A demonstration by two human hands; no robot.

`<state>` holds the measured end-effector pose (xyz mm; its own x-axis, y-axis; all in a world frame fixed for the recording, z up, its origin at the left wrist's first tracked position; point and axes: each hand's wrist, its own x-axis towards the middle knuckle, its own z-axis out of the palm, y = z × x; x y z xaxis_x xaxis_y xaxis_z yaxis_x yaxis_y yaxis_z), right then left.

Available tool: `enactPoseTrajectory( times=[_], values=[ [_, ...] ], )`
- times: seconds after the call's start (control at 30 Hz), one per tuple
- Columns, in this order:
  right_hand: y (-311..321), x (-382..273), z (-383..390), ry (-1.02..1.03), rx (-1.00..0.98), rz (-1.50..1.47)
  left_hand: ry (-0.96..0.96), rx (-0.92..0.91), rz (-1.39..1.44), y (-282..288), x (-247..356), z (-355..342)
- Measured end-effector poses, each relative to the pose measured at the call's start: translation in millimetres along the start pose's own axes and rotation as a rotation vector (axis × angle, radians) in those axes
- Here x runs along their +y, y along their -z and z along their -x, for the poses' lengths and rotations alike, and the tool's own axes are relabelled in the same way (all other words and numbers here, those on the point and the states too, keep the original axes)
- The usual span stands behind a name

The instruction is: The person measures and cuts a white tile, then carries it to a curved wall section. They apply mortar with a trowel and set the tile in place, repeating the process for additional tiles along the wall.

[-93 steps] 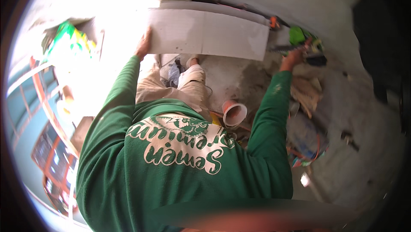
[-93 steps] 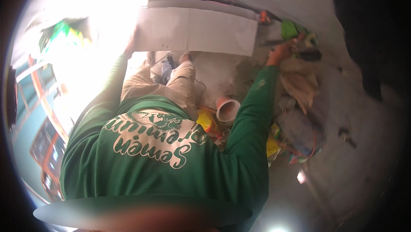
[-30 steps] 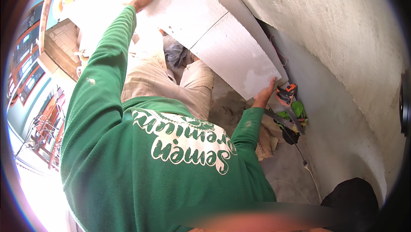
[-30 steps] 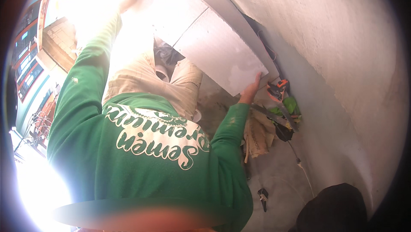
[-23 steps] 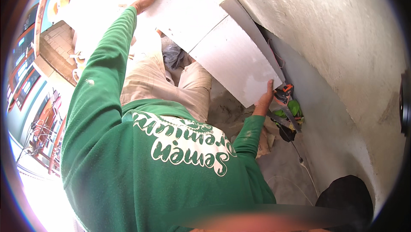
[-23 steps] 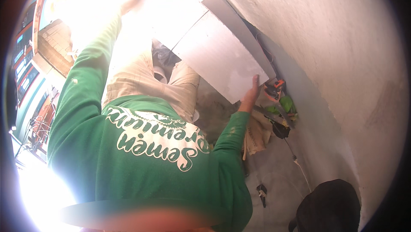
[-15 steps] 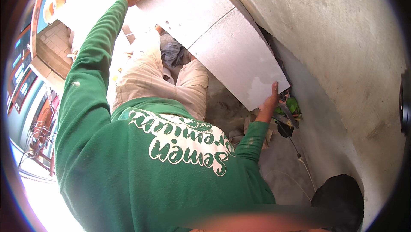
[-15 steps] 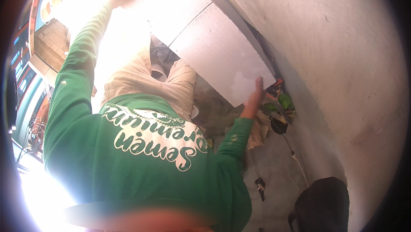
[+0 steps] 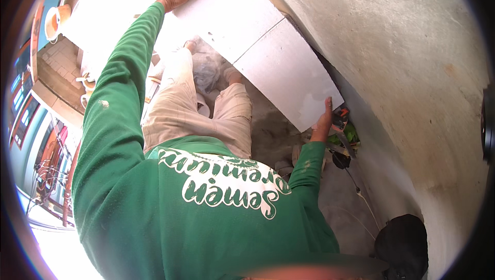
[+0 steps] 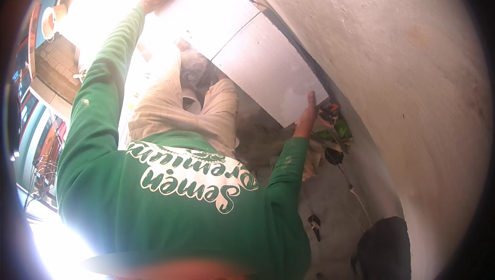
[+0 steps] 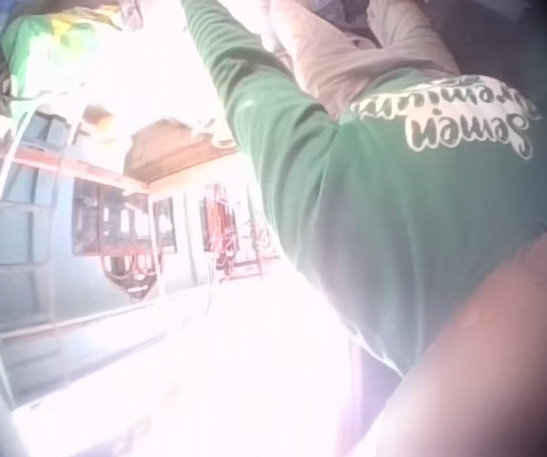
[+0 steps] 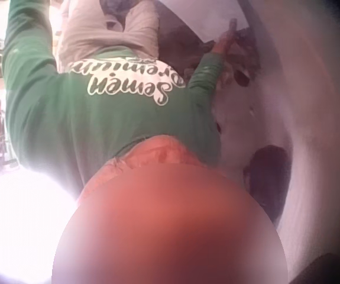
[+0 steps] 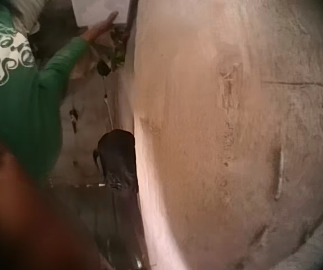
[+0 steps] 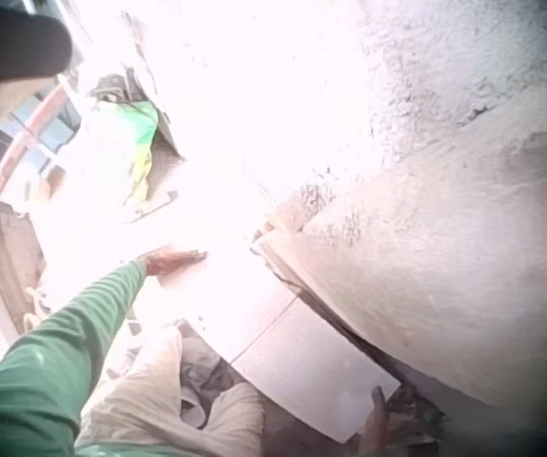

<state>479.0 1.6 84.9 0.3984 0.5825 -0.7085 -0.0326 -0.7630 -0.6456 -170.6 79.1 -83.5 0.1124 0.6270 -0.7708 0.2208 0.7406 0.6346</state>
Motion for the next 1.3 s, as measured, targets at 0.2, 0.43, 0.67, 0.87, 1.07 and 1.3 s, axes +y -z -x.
enactPoseTrajectory(
  times=[0.2, 0.43, 0.67, 0.87, 1.07, 1.3],
  values=[
    [-6, -24, 48, -0.025, 0.030, -0.059, -0.147, 0.156, -0.125, 21, 44, 58],
    [-6, 11, -8, -0.024, -0.025, 0.102, -0.075, 0.050, 0.080, 8, 23, 0],
    [9, 9, -28, -0.080, -0.101, -0.007, -0.081, 0.002, 0.095, 1, -7, -10],
    [-14, 0, -24, -0.070, 0.009, 0.143, -0.101, 0.066, 0.170, -4, 5, 21],
    [-52, 8, -8, 0.047, 0.112, 0.291, -0.042, 0.019, 0.373, -2, 11, 46],
    [-55, 12, -14, 0.091, 0.093, 0.242, -0.059, 0.007, 0.168, -1, 26, 74]
  ],
)
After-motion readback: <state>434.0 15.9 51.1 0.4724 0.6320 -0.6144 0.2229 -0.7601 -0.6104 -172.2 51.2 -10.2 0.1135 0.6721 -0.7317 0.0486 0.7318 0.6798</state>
